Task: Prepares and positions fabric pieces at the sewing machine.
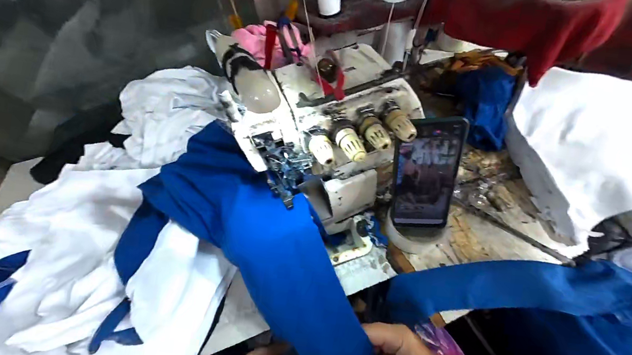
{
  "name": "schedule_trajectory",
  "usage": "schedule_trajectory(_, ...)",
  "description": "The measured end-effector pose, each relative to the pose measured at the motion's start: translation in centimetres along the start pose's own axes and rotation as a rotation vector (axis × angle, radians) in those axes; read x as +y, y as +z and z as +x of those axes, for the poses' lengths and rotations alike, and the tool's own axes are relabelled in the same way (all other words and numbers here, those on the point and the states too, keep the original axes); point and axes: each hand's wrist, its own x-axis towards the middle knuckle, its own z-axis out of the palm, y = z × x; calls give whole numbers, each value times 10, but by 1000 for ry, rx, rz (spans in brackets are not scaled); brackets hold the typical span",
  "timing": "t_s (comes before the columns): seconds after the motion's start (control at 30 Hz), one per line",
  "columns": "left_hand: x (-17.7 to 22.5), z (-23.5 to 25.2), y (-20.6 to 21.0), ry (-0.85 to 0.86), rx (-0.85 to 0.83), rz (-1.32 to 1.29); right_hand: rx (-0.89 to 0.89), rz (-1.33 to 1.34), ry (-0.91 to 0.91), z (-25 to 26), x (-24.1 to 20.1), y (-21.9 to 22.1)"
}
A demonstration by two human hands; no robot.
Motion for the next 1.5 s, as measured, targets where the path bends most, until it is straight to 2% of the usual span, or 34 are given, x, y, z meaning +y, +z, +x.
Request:
schedule_trajectory(0.07,-34,14,48,117,126,-379,49,-1,-30,-9,6,4)
schedule_trajectory(0.13,-59,33,89,242,175,-813,100,-22,-8,-22,21,7)
schedule_trajectory(0.17,-64,39,105,259,202,-937,116,-31,11,-31,28,8)
schedule_trajectory(0.23,-63,38,122,191,297,-1013,143,-55,70,-53,37,9)
schedule_trajectory(0.33,-54,22,118,99,361,-861,205,-131,145,-80,48,7)
schedule_trajectory(0.43,-55,2,108,63,359,-582,257,-159,245,-90,49,10)
schedule_trajectory(0.5,-56,-7,107,33,360,-440,294,-125,328,-89,43,17)
schedule_trajectory(0.57,-58,-10,111,34,346,-355,280,3,329,-86,47,19)
schedule_trajectory(0.67,-58,-15,119,10,338,-334,214,234,249,-84,57,18)
schedule_trajectory(0.73,-56,-17,122,26,337,-294,220,145,180,-83,60,18)
schedule_trajectory(0.83,-55,-23,122,38,342,-167,296,-56,193,-87,62,20)
schedule_trajectory(1.13,-44,-14,114,49,501,-56,249,-185,282,-97,45,21)
schedule_trajectory(1.27,-69,-7,112,63,473,-86,324,-223,347,-98,55,20)
schedule_trajectory(1.5,-66,-10,108,30,409,-78,325,-216,383,-101,49,19)
